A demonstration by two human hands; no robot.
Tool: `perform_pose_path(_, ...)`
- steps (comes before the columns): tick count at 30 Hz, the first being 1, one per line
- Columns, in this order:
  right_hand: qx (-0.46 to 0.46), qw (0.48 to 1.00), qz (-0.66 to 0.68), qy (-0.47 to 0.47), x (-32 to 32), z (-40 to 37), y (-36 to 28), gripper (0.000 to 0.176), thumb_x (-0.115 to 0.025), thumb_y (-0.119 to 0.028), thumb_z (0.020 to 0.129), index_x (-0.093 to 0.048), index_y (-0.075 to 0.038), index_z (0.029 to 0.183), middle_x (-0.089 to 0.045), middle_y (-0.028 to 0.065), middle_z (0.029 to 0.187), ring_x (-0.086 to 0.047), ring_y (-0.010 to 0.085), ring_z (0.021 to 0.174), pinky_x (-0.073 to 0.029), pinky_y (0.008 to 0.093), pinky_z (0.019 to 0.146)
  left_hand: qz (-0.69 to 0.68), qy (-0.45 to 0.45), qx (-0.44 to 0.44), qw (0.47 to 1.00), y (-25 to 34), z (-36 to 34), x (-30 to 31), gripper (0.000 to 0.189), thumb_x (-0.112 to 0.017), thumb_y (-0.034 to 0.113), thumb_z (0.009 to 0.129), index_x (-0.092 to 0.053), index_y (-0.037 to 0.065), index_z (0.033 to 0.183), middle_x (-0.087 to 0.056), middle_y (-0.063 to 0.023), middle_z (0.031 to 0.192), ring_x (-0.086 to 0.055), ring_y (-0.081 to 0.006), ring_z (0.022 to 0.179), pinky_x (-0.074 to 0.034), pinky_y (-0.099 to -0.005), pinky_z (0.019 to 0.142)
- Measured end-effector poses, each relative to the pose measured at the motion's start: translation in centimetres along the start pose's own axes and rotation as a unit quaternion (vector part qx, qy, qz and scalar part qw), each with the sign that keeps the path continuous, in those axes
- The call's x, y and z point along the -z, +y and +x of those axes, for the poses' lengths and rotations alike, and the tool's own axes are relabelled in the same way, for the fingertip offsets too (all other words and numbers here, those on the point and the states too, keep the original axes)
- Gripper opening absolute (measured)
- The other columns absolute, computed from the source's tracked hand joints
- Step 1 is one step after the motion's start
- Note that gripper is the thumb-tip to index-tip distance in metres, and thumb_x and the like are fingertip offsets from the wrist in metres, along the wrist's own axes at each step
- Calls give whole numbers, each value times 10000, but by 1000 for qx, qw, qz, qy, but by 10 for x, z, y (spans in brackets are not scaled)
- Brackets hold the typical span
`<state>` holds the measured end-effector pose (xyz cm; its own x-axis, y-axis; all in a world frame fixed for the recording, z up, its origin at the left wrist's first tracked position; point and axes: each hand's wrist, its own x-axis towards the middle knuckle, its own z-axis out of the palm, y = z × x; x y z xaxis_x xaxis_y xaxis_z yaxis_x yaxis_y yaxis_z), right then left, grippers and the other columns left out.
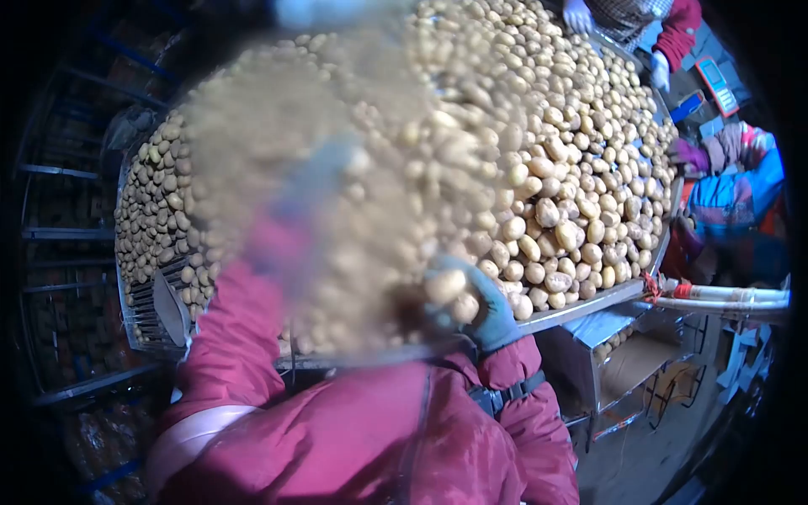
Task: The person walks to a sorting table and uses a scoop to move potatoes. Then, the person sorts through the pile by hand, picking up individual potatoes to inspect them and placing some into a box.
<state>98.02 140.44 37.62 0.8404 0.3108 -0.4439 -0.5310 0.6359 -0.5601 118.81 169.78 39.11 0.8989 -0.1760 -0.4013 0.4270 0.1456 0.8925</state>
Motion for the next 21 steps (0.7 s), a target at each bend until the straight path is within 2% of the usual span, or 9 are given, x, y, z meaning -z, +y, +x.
perform_pose_path(4,-19,998,-41,-36,19,9,-4,533,-503,-335,1051,-446,-24,1481,-610,148,1340,-645,261,1158,-588,366,903,-249,-90,133,955,-39,-58,-44,478,-584,287,1004,-543,43,1414,-659,-116,1268,-696,-240,1028,-612,-318,724)
perform_pose_path(7,-24,999,-32,-37,35,3,-7,508,-577,-213,1024,-449,-28,1480,-604,133,1349,-669,234,1099,-611,359,833,-26,-156,29,987,-72,-91,-92,466,-534,312,1033,-532,77,1435,-654,-99,1278,-689,-207,1049,-600,-301,774)
perform_pose_path(9,209,912,-353,-19,81,4,29,498,-559,-319,1027,-496,-36,1431,-665,139,1228,-708,237,970,-619,363,752,-83,-224,122,963,-131,-87,-95,481,-543,311,1030,-519,75,1448,-640,-87,1302,-669,-196,1103,-585,-301,839)
perform_pose_path(11,-9,1000,9,18,112,0,28,495,-546,-378,1032,-526,-41,1394,-693,150,1138,-719,251,872,-617,368,699,-121,-265,34,956,-207,-70,-99,471,-558,272,1012,-528,41,1422,-614,-89,1308,-610,-174,1167,-503,-311,1001)
perform_pose_path(12,22,997,-59,43,144,1,51,508,-525,-427,1036,-541,-46,1372,-702,169,1091,-719,274,805,-616,380,655,131,-208,6,969,-108,-107,-156,478,-561,277,1006,-527,28,1412,-609,-102,1293,-595,-171,1169,-474,-315,1039)
perform_pose_path(13,-7,998,21,60,167,-7,68,509,-534,-419,1034,-536,-43,1376,-704,174,1108,-728,292,836,-626,385,654,44,-265,57,962,-163,-86,-144,477,-578,274,1000,-532,26,1404,-605,-106,1304,-599,-179,1168,-484,-318,1031)
perform_pose_path(17,-10,987,153,47,168,-87,20,488,-550,-387,1032,-527,-59,1393,-693,174,1156,-732,305,898,-640,371,694,72,-375,110,917,-177,-93,-249,515,-613,243,977,-502,20,1429,-603,-109,1283,-602,-187,1144,-496,-316,1001)
perform_pose_path(19,87,981,-41,170,150,-144,-12,479,-552,-370,1025,-540,-48,1379,-688,167,1154,-719,294,943,-633,363,744,97,-414,134,895,-171,-103,-291,547,-636,222,962,-483,15,1445,-603,-112,1269,-604,-192,1129,-504,-315,981)
perform_pose_path(21,108,967,36,228,157,-187,-38,418,-567,-284,1014,-565,-35,1349,-677,153,1167,-702,270,983,-620,345,782,116,-435,143,882,-165,-112,-325,564,-648,211,955,-473,13,1453,-602,-113,1262,-605,-195,1121,-508,-314,971)
